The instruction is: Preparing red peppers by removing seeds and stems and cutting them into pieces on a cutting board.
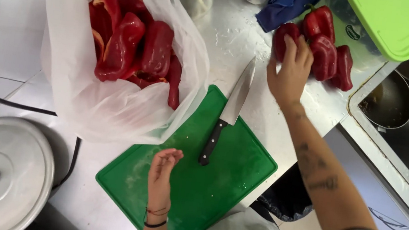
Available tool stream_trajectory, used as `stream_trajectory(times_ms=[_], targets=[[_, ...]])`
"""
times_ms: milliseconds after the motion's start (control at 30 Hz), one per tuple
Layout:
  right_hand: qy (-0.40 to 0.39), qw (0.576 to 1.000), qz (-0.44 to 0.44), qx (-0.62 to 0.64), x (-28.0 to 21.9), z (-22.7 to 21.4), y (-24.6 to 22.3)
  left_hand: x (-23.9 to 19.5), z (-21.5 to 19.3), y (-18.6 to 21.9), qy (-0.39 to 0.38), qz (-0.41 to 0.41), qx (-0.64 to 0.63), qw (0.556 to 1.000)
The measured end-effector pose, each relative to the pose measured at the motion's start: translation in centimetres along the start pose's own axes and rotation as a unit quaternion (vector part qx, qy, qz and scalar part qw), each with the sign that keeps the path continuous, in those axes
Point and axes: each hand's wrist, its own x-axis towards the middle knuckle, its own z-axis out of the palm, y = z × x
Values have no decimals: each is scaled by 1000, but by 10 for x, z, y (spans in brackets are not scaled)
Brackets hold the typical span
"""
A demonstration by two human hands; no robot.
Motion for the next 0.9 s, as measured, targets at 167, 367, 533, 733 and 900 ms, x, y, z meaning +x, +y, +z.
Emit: stream_trajectory(times_ms=[167, 367, 533, 733, 900], targets=[[1, 992, -12, -125, 0, 51, 37, -3, 9, -3, -40, -14, 7, 999], [-98, 985, 124, 68, -52, -20, -12, -10, 12, 2, -72, 31, 32, 996], [-262, 928, -1, 265, -92, -102, -62, -16, 12, 11, -83, 76, 123, 986], [-275, 883, -290, 244, -139, -100, -123, -34, 17, 3, -145, 196, 231, 942], [-191, 960, -120, 164, -170, -58, -135, -63, 7, -35, 4, 166, 529, 832]])
